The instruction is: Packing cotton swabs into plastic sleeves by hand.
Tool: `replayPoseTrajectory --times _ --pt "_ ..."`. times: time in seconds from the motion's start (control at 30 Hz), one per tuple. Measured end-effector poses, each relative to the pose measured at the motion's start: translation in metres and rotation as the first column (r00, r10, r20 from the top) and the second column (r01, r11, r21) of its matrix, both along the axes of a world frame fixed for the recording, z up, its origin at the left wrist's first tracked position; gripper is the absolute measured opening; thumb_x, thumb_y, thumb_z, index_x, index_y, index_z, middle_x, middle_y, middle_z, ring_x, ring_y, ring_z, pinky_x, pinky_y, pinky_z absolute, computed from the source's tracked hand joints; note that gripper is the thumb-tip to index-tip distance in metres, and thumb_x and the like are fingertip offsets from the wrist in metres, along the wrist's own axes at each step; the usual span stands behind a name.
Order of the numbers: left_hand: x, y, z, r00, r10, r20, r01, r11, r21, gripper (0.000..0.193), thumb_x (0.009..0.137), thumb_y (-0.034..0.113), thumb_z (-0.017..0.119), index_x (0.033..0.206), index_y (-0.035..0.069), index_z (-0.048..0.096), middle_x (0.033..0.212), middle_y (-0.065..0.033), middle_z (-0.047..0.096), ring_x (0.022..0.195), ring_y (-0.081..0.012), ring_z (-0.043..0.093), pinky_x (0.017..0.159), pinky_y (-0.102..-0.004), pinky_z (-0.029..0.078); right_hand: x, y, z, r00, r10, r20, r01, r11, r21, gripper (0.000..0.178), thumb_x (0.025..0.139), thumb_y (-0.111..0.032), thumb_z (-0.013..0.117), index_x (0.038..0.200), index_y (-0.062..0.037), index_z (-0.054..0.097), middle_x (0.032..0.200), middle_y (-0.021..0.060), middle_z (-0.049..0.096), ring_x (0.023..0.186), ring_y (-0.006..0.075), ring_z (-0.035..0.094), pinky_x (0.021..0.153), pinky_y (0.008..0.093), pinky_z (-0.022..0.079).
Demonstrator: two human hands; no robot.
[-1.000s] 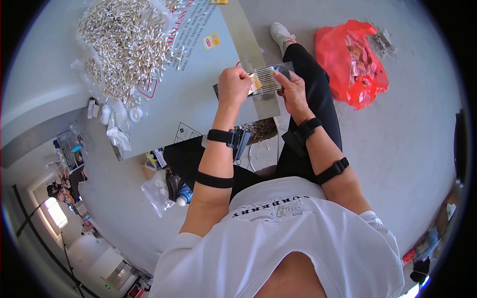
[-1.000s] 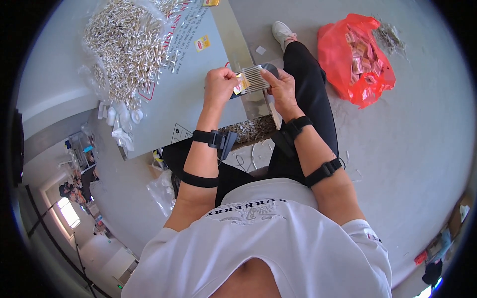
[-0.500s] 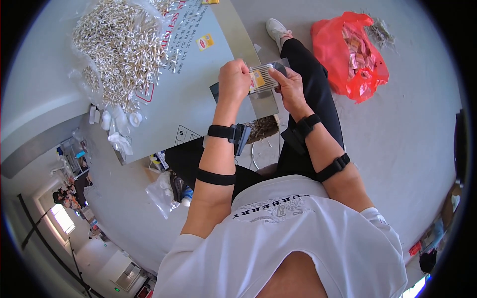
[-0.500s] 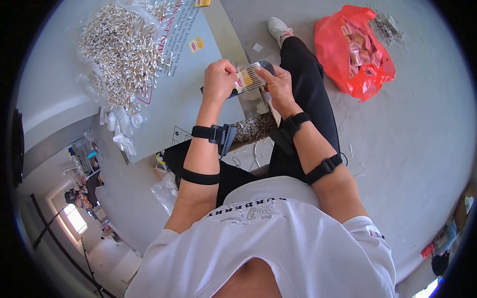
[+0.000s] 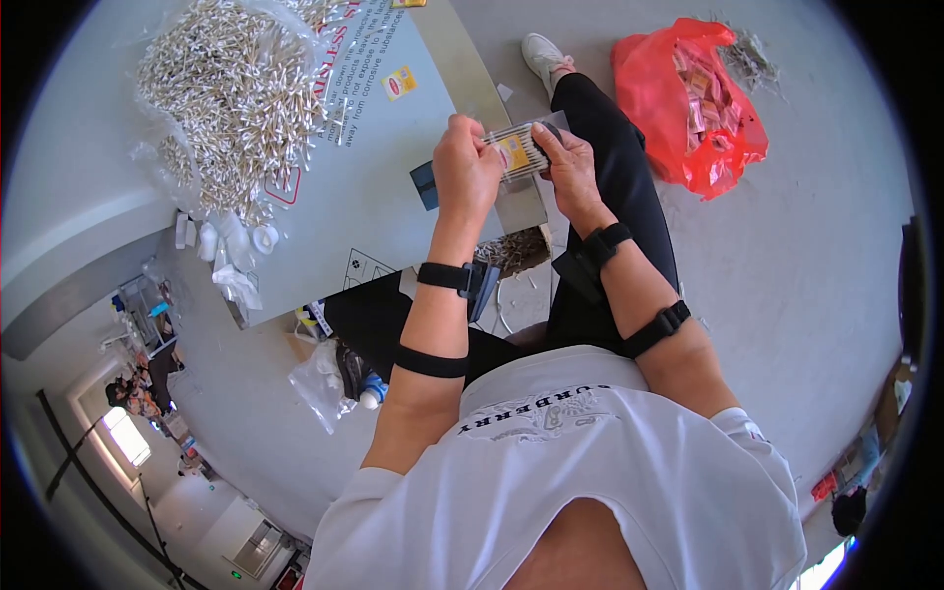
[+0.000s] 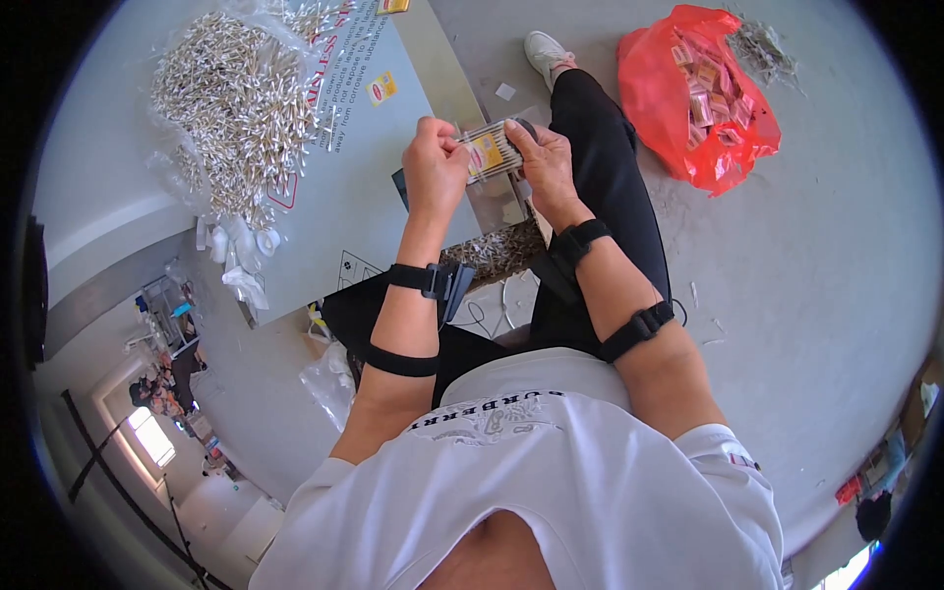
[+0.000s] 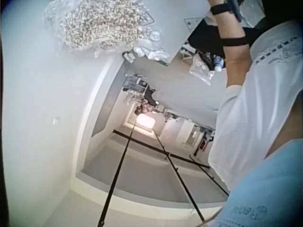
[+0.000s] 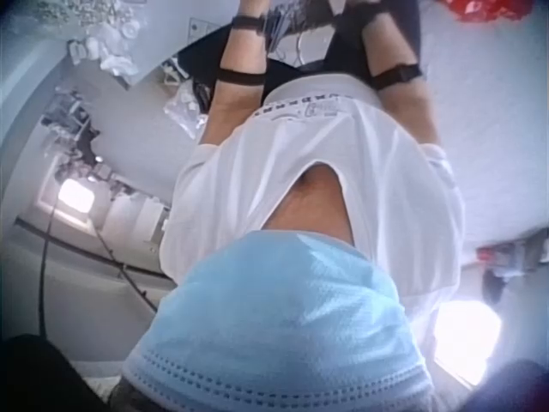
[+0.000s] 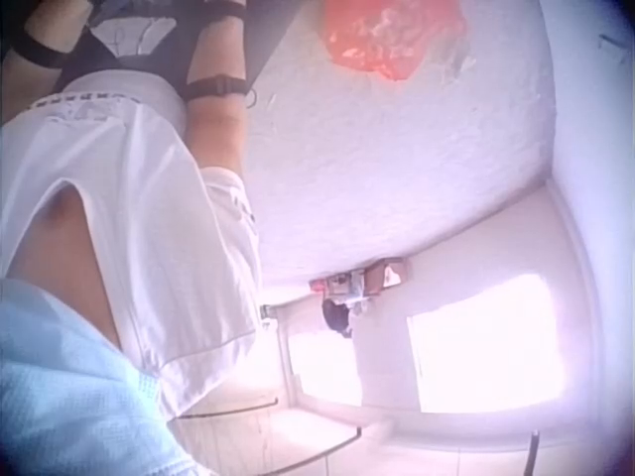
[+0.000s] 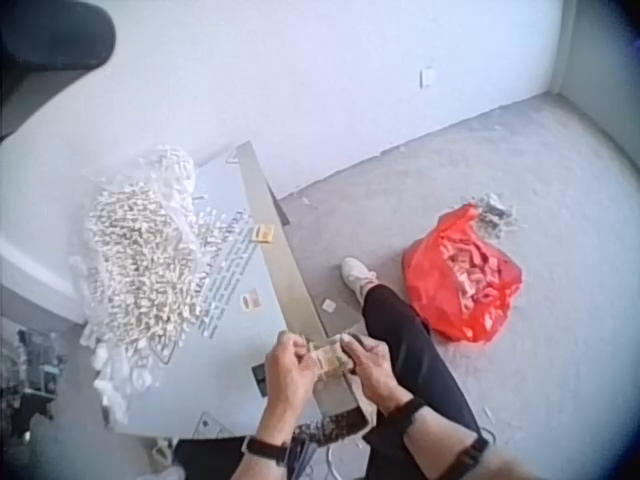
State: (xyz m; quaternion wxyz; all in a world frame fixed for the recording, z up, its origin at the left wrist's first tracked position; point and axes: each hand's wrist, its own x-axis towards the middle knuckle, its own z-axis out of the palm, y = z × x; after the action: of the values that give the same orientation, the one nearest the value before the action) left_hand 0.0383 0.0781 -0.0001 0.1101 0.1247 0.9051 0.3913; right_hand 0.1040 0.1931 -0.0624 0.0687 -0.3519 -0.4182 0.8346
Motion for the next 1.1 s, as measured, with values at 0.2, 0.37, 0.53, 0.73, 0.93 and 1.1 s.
replayPoseTrajectory --times 0.2,0.37,0.53,0.73,0.93,1.1 --pt "0.026 -0.038 -0.021 0.892 -0.151 -0.425 0.063 0.975 -0.215 0.05 0.084 0.016 0.066 0.127 0.0 0.047 0.136 -0.0213 0.045 0.128 -0.0377 0.042 0.102 -0.0496 0.035 -0.001 -0.003 -0.001 0.998 0.0 -0.064 0.005 0.997 0.076 0.027 0.089 -0.027 0.07 0.072 -0.0067 0.068 0.063 -0.0059 0.057 0.05 0.0025 0.043 0.045 0.0221 0.032" --pt "0.056 -0.032 -0.021 0.911 -0.284 -0.301 0.121 0.878 -0.463 0.077 0.089 0.039 0.06 0.146 0.0 0.027 0.154 -0.0208 0.021 0.144 -0.0383 0.014 0.112 -0.0593 0.014 -0.001 -0.005 0.003 0.998 0.017 -0.052 -0.011 0.993 0.121 0.023 0.089 -0.03 0.07 0.081 -0.0079 0.07 0.066 -0.0061 0.059 0.052 0.0018 0.043 0.047 0.0205 0.032" --pt "0.06 -0.026 -0.021 0.897 -0.359 -0.258 0.164 0.812 -0.561 0.086 0.089 0.044 0.06 0.149 -0.002 0.019 0.158 -0.0183 0.014 0.147 -0.037 0.007 0.113 -0.0607 0.008 -0.001 -0.005 0.005 0.999 0.014 -0.03 -0.01 0.989 0.148 0.023 0.09 -0.029 0.069 0.082 -0.0075 0.071 0.067 -0.0056 0.06 0.052 0.002 0.044 0.047 0.0208 0.032" --pt "0.059 -0.025 -0.025 0.914 -0.329 -0.236 0.161 0.83 -0.534 0.085 0.089 0.047 0.057 0.149 -0.002 0.021 0.158 -0.0188 0.013 0.147 -0.0361 0.005 0.113 -0.0613 0.005 0.0 -0.004 -0.003 0.999 0.016 -0.036 -0.009 0.985 0.174 0.023 0.09 -0.028 0.069 0.084 -0.0065 0.071 0.068 -0.0056 0.06 0.053 0.0017 0.043 0.048 0.021 0.032" --pt "0.06 -0.027 -0.026 0.934 -0.24 -0.266 0.092 0.878 -0.47 0.085 0.09 0.046 0.056 0.149 -0.003 0.018 0.157 -0.0215 0.014 0.146 -0.0372 0.009 0.114 -0.0589 0.007 0.001 -0.01 0.004 0.999 0.003 -0.053 0.006 0.987 0.162 0.022 0.091 -0.023 0.068 0.085 -0.0014 0.07 0.074 -0.0041 0.063 0.061 0.0029 0.049 0.052 0.0213 0.039" --pt "0.059 -0.03 -0.029 0.938 -0.236 -0.255 0.099 0.885 -0.455 0.084 0.091 0.046 0.055 0.149 -0.002 0.019 0.156 -0.0215 0.016 0.146 -0.0371 0.011 0.114 -0.0585 0.007 0.006 -0.01 0.006 1.0 0.0 -0.03 0.006 0.978 0.208 0.021 0.092 -0.022 0.067 0.09 -0.0014 0.069 0.077 -0.0042 0.063 0.067 0.0041 0.053 0.058 0.0213 0.042"
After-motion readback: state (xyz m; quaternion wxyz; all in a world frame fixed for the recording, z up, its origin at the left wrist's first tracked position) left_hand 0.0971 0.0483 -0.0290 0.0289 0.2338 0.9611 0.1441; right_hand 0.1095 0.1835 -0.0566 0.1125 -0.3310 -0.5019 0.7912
